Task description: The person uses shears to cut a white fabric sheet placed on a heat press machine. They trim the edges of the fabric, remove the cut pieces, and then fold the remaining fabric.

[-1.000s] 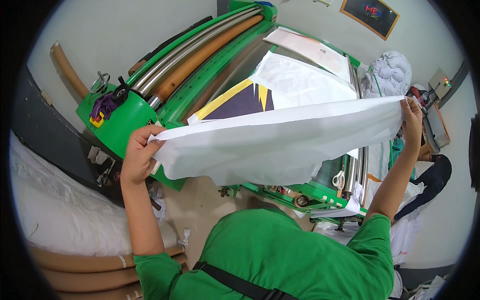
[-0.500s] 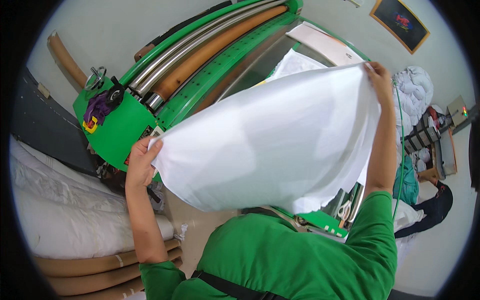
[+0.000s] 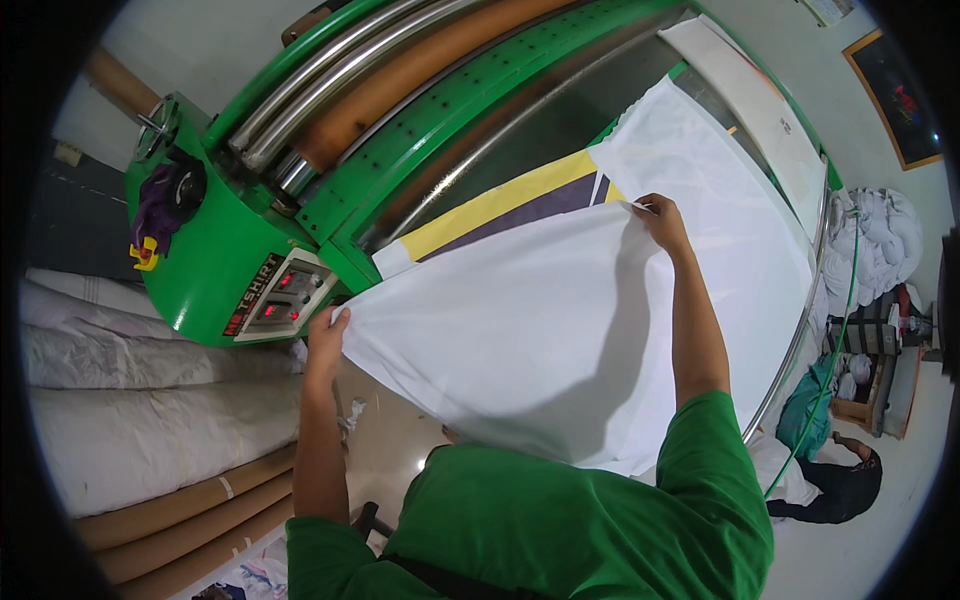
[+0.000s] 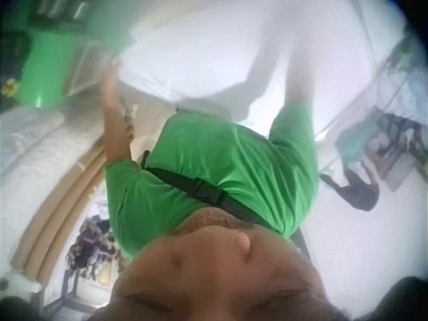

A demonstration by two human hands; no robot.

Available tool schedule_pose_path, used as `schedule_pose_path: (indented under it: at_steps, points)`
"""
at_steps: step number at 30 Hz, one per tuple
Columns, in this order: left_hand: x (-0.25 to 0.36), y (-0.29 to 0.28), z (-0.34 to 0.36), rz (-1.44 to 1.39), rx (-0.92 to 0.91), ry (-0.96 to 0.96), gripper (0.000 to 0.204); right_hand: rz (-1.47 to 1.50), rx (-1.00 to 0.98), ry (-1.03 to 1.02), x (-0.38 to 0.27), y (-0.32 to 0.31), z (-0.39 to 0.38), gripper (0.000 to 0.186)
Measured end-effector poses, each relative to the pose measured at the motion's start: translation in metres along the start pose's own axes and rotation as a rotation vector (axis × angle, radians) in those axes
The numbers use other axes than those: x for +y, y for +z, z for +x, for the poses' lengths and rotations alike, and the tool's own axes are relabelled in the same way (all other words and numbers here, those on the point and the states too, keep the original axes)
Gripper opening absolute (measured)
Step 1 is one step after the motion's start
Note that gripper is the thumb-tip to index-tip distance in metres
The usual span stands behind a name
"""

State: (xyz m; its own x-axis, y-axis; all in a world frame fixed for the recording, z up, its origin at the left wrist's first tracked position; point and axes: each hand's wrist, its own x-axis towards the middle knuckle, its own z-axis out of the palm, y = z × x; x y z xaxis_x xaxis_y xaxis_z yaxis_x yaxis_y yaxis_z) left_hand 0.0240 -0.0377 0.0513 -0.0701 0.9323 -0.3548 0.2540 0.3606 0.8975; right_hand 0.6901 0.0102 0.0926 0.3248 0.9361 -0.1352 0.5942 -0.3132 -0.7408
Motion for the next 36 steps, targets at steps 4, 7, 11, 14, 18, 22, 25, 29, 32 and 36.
schedule_pose_path:
  at_steps: [4, 7, 11, 14, 18, 22, 25, 29, 32, 36]
  points:
    - [0.006, -0.003, 0.001, -0.081, 0.001, -0.048, 0.026, 0.055, -0.014, -0.018, 0.001, 0.011, 0.011, 0.018]
    - [0.014, 0.0, -0.002, -0.15, -0.017, -0.076, 0.029, 0.043, -0.002, -0.038, -0.007, 0.008, 0.022, 0.023]
    - [0.019, 0.0, -0.004, -0.23, -0.05, -0.063, 0.032, 0.095, -0.07, -0.008, -0.018, 0.001, 0.029, 0.025]
    - [0.034, 0.005, -0.011, -0.285, -0.048, -0.078, 0.034, 0.045, -0.086, -0.015, -0.02, -0.006, 0.019, 0.024]
    - [0.061, 0.01, -0.029, -0.371, -0.048, -0.089, 0.029, 0.122, -0.091, 0.023, -0.03, -0.026, -0.011, 0.021]
    - [0.086, 0.009, -0.046, -0.368, -0.068, -0.029, 0.022, 0.134, -0.033, 0.039, -0.039, -0.053, -0.046, 0.018]
    - [0.101, 0.007, -0.055, -0.342, -0.097, 0.086, 0.019, 0.121, 0.002, 0.025, -0.039, -0.077, -0.075, 0.017]
    - [0.146, 0.012, -0.078, -0.255, -0.152, 0.247, 0.016, 0.111, 0.079, 0.098, -0.053, -0.109, -0.128, 0.017]
    - [0.189, 0.02, -0.091, -0.192, -0.258, 0.404, 0.015, -0.028, 0.162, 0.064, -0.047, -0.141, -0.175, 0.022]
    - [0.249, 0.027, -0.119, -0.02, -0.477, 0.727, 0.017, -0.412, 0.102, 0.32, -0.072, -0.184, -0.264, 0.027]
